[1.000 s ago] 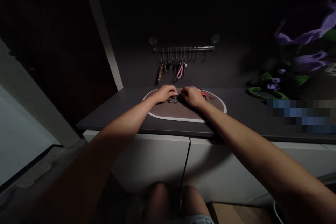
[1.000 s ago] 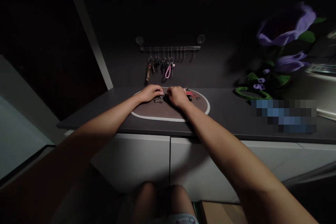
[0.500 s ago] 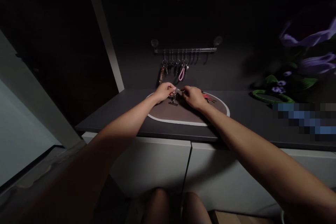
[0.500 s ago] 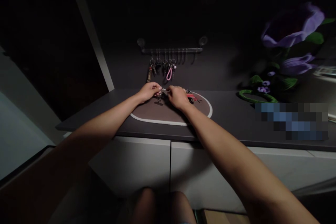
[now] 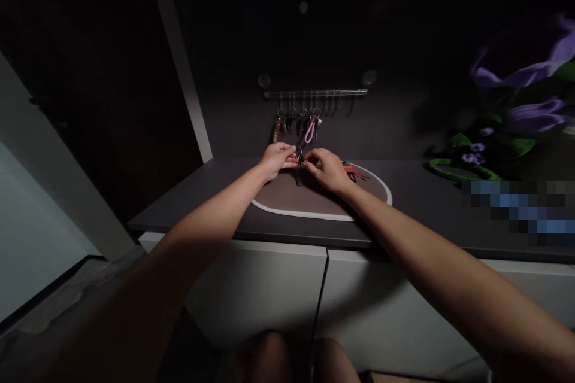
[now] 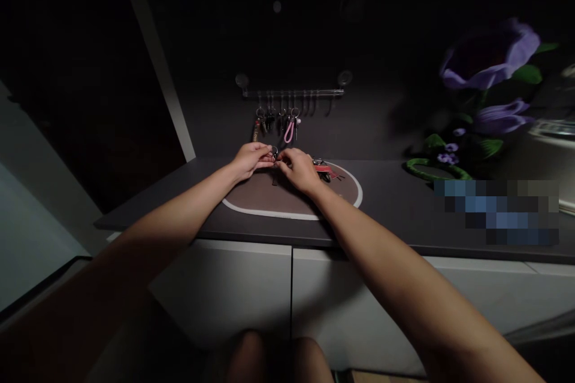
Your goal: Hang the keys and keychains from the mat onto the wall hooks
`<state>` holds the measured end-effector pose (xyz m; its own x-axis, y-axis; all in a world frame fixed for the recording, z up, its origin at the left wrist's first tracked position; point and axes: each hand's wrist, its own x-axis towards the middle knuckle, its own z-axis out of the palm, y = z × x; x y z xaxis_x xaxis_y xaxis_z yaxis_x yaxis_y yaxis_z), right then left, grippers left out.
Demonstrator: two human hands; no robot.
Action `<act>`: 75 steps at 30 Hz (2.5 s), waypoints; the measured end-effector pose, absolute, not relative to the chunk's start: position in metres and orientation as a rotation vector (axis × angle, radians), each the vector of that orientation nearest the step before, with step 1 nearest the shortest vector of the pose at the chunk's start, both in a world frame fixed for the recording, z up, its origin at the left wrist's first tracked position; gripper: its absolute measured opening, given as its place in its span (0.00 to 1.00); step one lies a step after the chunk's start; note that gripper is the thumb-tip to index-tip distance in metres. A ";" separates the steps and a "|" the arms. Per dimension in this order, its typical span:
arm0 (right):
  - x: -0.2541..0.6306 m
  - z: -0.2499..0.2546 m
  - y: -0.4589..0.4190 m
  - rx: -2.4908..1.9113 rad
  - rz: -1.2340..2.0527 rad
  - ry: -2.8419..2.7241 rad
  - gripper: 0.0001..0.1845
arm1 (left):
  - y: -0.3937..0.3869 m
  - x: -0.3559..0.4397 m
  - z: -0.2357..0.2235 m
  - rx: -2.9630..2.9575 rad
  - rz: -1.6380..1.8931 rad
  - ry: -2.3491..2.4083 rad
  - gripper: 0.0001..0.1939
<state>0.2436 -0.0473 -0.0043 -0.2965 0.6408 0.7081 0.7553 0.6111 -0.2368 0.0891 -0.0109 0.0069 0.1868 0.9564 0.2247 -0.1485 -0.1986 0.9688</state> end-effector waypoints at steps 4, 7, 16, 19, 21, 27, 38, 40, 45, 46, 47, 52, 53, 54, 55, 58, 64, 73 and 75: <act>0.243 -0.006 -0.046 -1.089 -0.126 -1.988 0.09 | -0.014 0.092 0.008 1.292 1.262 0.810 0.06; 0.244 -0.006 -0.045 -1.110 -0.101 -1.954 0.11 | -0.015 0.094 0.009 1.255 1.256 0.781 0.06; 0.244 -0.004 -0.047 -1.094 -0.066 -1.861 0.09 | -0.019 0.095 0.012 1.185 1.278 0.644 0.04; 0.244 -0.004 -0.047 -1.068 -0.046 -1.838 0.09 | -0.021 0.096 0.013 1.166 1.275 0.634 0.04; 0.244 -0.004 -0.047 -1.041 -0.044 -1.841 0.09 | -0.021 0.096 0.013 1.161 1.275 0.624 0.05; 0.243 -0.003 -0.049 -1.051 0.006 -1.810 0.11 | -0.020 0.097 0.011 1.182 1.286 0.597 0.05; 0.243 -0.009 -0.041 -0.977 0.289 -1.663 0.13 | -0.020 0.095 0.014 1.190 1.270 0.573 0.03; 0.243 -0.009 -0.040 -0.965 0.311 -1.632 0.13 | -0.020 0.096 0.014 1.172 1.265 0.563 0.03; 0.243 -0.005 -0.045 -1.019 0.279 -1.586 0.11 | -0.020 0.096 0.014 1.179 1.250 0.503 0.03; 0.243 -0.003 -0.047 -1.032 0.270 -1.593 0.11 | -0.020 0.096 0.014 1.186 1.243 0.496 0.02; 0.243 -0.003 -0.048 -1.041 0.265 -1.601 0.10 | -0.020 0.095 0.013 1.192 1.238 0.490 0.02; 0.245 -0.003 -0.045 -1.026 0.275 -1.615 0.11 | -0.020 0.093 0.014 1.161 1.232 0.483 0.02; 0.246 -0.004 -0.043 -1.014 0.268 -1.627 0.11 | -0.020 0.093 0.014 1.138 1.231 0.486 0.02; 0.246 -0.004 -0.041 -1.002 0.255 -1.643 0.11 | -0.020 0.092 0.015 1.111 1.227 0.488 0.02; 0.247 -0.005 -0.040 -0.990 0.236 -1.660 0.11 | -0.020 0.092 0.015 1.082 1.221 0.489 0.02; 0.248 -0.003 -0.040 -0.977 0.152 -1.690 0.10 | -0.020 0.091 0.016 0.994 1.204 0.514 0.01; 0.250 0.003 -0.044 -0.998 0.070 -1.646 0.09 | -0.017 0.091 0.016 0.884 1.166 0.704 0.03; 0.253 0.003 -0.037 -0.905 0.351 -1.606 0.13 | -0.017 0.094 0.011 1.022 1.107 0.647 0.06; 0.253 0.003 -0.036 -0.866 0.417 -1.595 0.13 | -0.019 0.095 0.011 1.068 1.098 0.645 0.08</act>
